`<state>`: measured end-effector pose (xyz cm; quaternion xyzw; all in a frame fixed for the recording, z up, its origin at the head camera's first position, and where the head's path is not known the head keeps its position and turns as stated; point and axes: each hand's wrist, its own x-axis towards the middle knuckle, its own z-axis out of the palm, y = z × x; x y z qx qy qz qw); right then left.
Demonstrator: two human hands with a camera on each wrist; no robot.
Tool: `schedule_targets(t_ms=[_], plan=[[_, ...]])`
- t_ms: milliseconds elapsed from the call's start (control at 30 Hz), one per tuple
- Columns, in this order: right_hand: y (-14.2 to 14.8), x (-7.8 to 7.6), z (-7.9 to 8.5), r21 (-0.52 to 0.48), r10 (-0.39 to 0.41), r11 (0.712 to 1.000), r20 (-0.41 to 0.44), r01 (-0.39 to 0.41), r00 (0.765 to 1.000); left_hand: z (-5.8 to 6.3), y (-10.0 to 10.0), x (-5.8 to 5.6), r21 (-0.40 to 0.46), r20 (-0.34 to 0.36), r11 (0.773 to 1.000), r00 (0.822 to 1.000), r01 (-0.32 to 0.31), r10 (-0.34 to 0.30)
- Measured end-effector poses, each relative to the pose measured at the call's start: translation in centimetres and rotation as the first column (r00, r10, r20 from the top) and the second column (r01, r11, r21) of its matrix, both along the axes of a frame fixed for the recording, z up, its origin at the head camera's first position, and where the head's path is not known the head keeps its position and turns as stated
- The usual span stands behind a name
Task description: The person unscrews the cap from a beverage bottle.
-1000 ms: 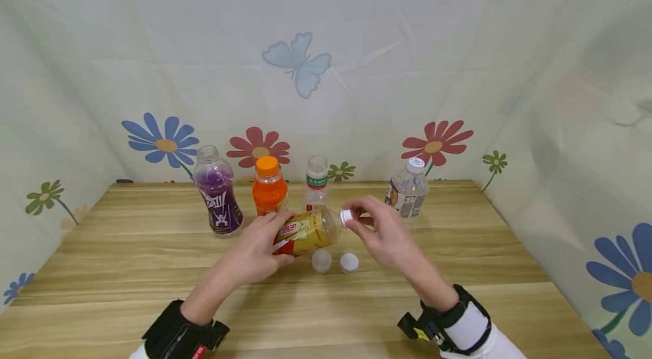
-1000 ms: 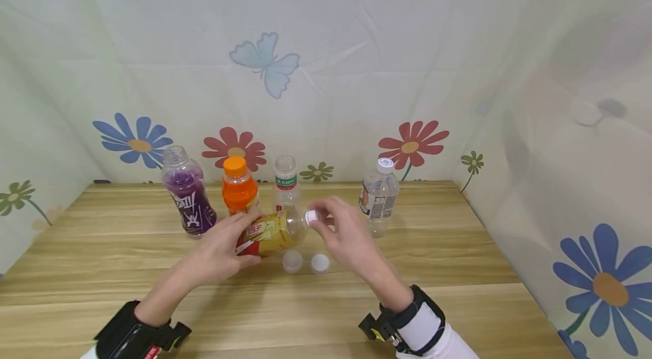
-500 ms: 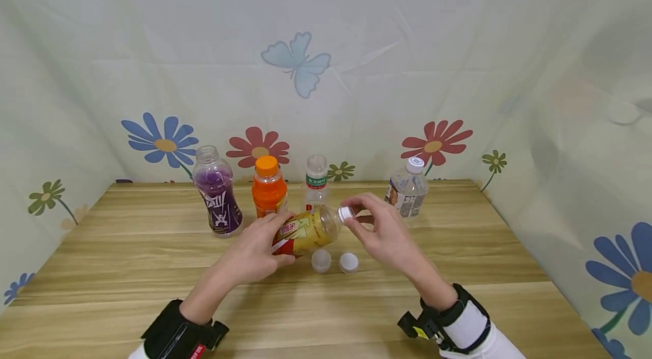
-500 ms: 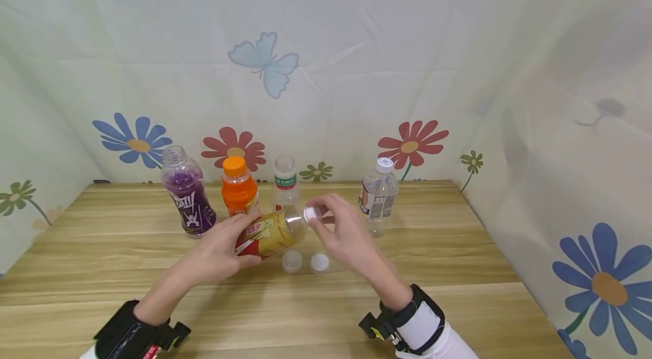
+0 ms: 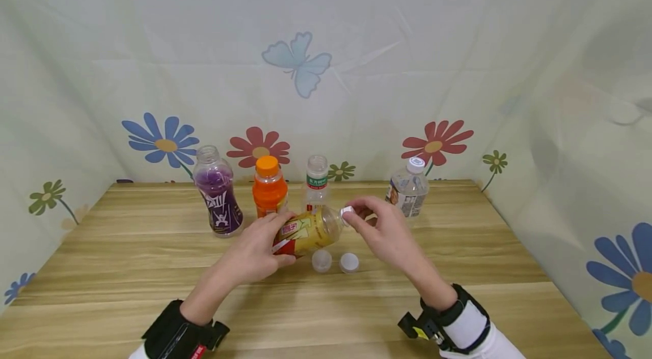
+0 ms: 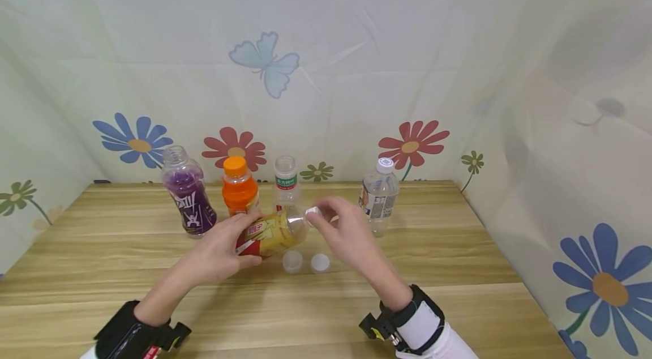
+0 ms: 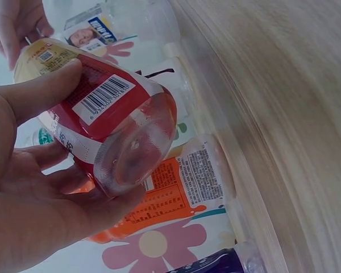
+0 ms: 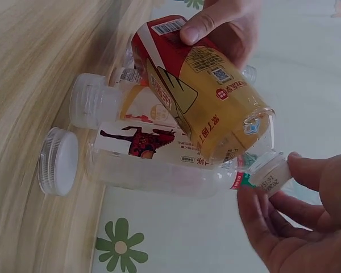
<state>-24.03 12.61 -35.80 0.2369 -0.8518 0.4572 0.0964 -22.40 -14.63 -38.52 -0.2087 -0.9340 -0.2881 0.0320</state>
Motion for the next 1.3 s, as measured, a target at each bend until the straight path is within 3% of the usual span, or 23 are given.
schedule_targets(t_ms=[200, 600, 1300], plan=[[-0.07, 0.05, -0.02, -0.042, 0.009, 0.999, -0.026, -0.010, 1.000, 0.09, 0.03, 0.08, -0.009, -0.013, 1.000, 1.000, 0.001, -0.001], [0.09, 0.23, 0.31, -0.044, 0.034, 0.998, 0.020, -0.033, 0.999, 0.26, 0.08, 0.23, -0.029, -0.046, 1.000, 0.999, 0.002, -0.004], [-0.13, 0.22, 0.25, -0.115, 0.111, 0.987, 0.020, -0.108, 0.994, 0.18, -0.08, 0.20, -0.031, -0.043, 1.000, 0.999, -0.002, 0.001]])
